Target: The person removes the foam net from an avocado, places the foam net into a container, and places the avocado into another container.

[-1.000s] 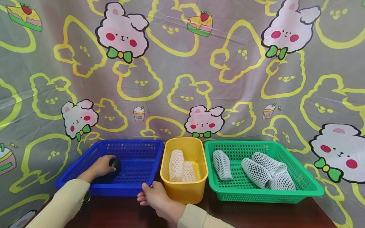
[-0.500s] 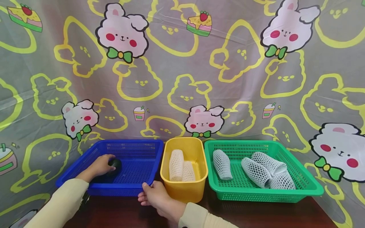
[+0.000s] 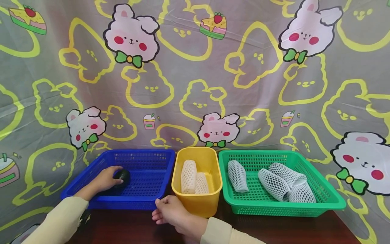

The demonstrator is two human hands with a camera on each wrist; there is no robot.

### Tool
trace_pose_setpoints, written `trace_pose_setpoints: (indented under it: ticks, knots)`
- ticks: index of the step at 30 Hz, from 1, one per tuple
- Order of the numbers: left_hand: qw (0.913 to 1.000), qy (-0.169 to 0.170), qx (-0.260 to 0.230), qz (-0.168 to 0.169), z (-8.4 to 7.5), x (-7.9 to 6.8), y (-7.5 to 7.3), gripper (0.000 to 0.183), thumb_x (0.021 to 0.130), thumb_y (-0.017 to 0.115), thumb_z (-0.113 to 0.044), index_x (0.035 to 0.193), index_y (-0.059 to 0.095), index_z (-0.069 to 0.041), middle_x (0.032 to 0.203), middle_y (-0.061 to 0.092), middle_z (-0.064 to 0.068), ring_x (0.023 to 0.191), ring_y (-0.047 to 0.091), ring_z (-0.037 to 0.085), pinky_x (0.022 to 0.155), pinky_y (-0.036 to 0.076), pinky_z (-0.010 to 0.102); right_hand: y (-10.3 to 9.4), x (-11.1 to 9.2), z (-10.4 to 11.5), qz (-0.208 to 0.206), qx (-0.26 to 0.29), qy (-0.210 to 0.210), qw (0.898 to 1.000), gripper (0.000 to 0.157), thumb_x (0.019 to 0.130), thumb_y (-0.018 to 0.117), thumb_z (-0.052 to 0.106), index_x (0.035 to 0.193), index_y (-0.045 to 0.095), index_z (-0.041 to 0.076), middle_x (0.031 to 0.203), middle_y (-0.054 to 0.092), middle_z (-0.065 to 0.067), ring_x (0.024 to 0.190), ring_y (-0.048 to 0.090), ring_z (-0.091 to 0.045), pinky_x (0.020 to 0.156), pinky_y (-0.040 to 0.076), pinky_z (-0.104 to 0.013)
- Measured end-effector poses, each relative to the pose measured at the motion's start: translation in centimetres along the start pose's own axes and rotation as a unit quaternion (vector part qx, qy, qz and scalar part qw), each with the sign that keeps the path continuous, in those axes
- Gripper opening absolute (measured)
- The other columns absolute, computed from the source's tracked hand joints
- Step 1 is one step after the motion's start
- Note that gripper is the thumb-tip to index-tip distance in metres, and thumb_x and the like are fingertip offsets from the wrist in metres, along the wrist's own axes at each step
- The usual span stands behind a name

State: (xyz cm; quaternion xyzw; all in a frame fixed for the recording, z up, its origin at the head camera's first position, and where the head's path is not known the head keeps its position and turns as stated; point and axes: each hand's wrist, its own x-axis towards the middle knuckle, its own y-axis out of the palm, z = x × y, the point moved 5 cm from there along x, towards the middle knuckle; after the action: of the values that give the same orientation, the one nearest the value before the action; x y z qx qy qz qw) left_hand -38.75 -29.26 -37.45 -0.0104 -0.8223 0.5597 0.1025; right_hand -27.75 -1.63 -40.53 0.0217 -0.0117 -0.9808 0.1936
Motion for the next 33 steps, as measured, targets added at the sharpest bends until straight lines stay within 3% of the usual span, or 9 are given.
trace_pose_setpoints:
  ticks: [10,16,22,33]
  knots:
    - [0.9990,0.024,-0.020,-0.032,-1.5,-1.5,-0.7,0.057,0.086,0.072,-0.010,0.131,0.048,0.014,0.131,0.046,0.037,0.122,0.041,0.053,0.096,0.037,0.062,-1.3,-2.4,1.7,0.052,-0.026,0.002,0.998,0.015,0.101,0.051,0.011,0.095,0.056,-0.002,0.076,0.064,-0.011,0.066,0.063,-0.017,0.063,0.057,-0.035]
    - [0.9971,0.038,-0.041,-0.051,-3.2,-2.6,-0.6,0.056,0.087,0.072,-0.012,0.133,0.048,0.011,0.133,0.046,0.034,0.124,0.041,0.051,0.097,0.037,0.062,-2.6,-2.9,2.5,0.062,-0.041,0.003,0.997,0.015,0.101,0.052,0.011,0.097,0.057,-0.003,0.078,0.065,-0.010,0.068,0.064,-0.016,0.065,0.057,-0.035]
    - [0.9953,0.053,-0.059,-0.056,-5.5,-4.0,-0.4,0.057,0.088,0.072,-0.017,0.135,0.049,0.007,0.134,0.048,0.030,0.123,0.045,0.048,0.095,0.039,0.061,-3.7,-3.6,3.4,0.080,-0.044,-0.003,0.996,0.016,0.101,0.052,0.010,0.096,0.058,-0.004,0.078,0.065,-0.010,0.067,0.063,-0.016,0.064,0.057,-0.034]
    - [0.9888,0.120,-0.063,-0.063,-11.2,-5.8,-0.8,0.053,0.088,0.074,-0.021,0.130,0.055,0.004,0.127,0.057,0.022,0.117,0.054,0.039,0.093,0.045,0.053,-6.6,-4.9,5.8,0.110,-0.049,-0.002,0.993,0.022,0.101,0.053,0.016,0.099,0.058,-0.005,0.083,0.066,-0.012,0.073,0.065,-0.020,0.069,0.057,-0.036]
